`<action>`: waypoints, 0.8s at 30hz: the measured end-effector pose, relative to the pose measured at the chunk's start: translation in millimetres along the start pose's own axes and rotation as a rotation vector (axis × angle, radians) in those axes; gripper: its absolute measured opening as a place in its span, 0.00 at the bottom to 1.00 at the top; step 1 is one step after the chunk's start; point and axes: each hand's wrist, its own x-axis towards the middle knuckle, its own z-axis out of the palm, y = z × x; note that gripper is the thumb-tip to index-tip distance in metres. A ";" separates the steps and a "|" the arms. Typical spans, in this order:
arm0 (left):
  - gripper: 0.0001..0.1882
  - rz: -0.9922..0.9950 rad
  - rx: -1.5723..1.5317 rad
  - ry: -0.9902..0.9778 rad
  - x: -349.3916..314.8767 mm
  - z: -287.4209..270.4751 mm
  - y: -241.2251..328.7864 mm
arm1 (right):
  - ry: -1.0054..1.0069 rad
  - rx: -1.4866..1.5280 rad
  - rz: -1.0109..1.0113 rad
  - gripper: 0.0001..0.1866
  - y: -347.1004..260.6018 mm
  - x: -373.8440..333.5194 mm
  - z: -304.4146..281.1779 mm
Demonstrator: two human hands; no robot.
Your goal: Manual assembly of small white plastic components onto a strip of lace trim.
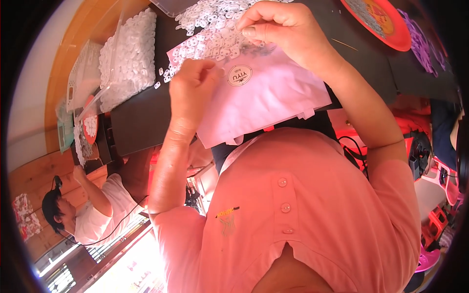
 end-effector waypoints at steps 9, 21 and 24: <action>0.08 0.070 -0.037 0.018 -2.3 8.7 1.1 | -0.055 -0.123 -0.053 0.07 14.1 2.2 2.6; 0.07 -0.262 -1.222 0.040 27.7 17.7 49.2 | 0.096 0.082 0.228 0.06 -5.2 -2.1 17.4; 0.08 -0.269 -1.275 0.037 32.1 16.9 58.0 | 0.155 0.079 0.179 0.06 -8.7 3.8 23.5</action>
